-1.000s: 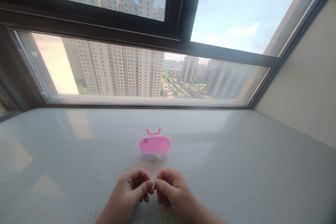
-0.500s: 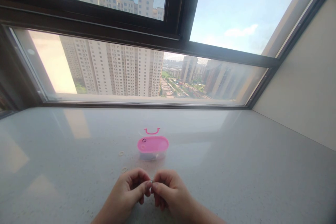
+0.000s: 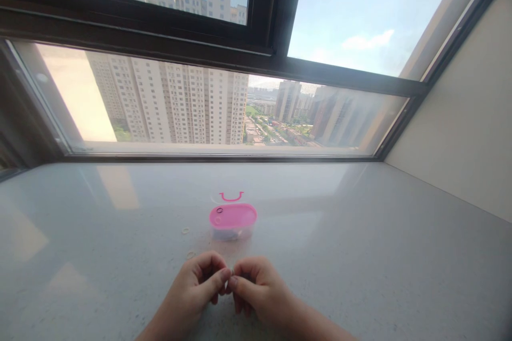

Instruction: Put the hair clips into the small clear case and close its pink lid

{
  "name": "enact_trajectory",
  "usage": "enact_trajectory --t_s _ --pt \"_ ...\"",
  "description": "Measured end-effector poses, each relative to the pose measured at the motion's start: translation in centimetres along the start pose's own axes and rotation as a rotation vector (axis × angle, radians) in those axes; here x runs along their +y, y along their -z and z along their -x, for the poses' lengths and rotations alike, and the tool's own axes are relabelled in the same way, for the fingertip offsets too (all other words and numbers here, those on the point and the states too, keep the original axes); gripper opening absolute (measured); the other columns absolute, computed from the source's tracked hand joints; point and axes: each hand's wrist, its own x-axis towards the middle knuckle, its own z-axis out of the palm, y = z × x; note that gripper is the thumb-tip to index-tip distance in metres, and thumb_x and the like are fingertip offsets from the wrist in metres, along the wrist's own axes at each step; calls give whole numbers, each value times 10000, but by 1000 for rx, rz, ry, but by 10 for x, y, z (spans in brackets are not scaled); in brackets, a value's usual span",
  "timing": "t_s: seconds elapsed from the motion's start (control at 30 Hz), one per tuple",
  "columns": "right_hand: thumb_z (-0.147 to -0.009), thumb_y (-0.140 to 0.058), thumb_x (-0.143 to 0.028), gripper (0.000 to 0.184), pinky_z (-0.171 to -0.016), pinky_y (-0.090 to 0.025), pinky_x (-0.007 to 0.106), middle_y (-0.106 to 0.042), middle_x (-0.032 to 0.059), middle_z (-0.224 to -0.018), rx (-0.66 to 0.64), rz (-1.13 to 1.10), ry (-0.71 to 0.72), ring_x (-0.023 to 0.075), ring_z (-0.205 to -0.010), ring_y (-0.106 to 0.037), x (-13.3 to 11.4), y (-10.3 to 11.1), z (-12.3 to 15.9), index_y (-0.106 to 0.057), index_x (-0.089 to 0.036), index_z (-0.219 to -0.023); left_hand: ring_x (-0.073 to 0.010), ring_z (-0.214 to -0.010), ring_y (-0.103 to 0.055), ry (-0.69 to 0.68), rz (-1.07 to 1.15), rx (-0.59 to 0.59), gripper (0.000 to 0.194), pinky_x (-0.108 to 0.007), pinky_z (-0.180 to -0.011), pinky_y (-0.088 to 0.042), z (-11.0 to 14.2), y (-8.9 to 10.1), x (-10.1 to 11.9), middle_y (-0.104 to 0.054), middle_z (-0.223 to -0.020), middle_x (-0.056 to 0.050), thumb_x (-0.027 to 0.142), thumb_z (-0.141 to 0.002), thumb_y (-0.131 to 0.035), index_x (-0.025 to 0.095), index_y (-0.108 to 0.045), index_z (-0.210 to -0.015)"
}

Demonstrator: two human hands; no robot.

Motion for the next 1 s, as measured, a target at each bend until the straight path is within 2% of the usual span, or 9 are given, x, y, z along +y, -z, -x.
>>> enact_trajectory --t_s 0.4,0.7,1.0 --pt "-751 -566 -377 251 -341 -266 181 -489 -55 -421 129 -9 26 68 -330 -375 2 -2 -4 -514 -176 -610 -153 -567 -556 -20 -30 50 170 -248 -556 -428 3 -2 4 -615 -570 5 328 -715 -686 166 -671 -668" --pt "-758 -548 -338 215 -330 -271 170 -486 -61 -417 142 -30 67 59 -325 -368 4 -2 -5 -527 -164 -632 -158 -582 -548 -64 -158 62 242 -244 -570 -421 5 -6 12 -579 -578 13 375 -767 -631 164 -645 -652" --pt "-706 -556 -353 210 -315 -236 169 -504 -56 -402 146 -121 21 52 -296 -364 -5 0 -7 -575 -148 -667 -121 -500 -495 8 29 120 283 -229 -508 -385 -1 0 7 -559 -557 30 428 -707 -675 154 -622 -656"
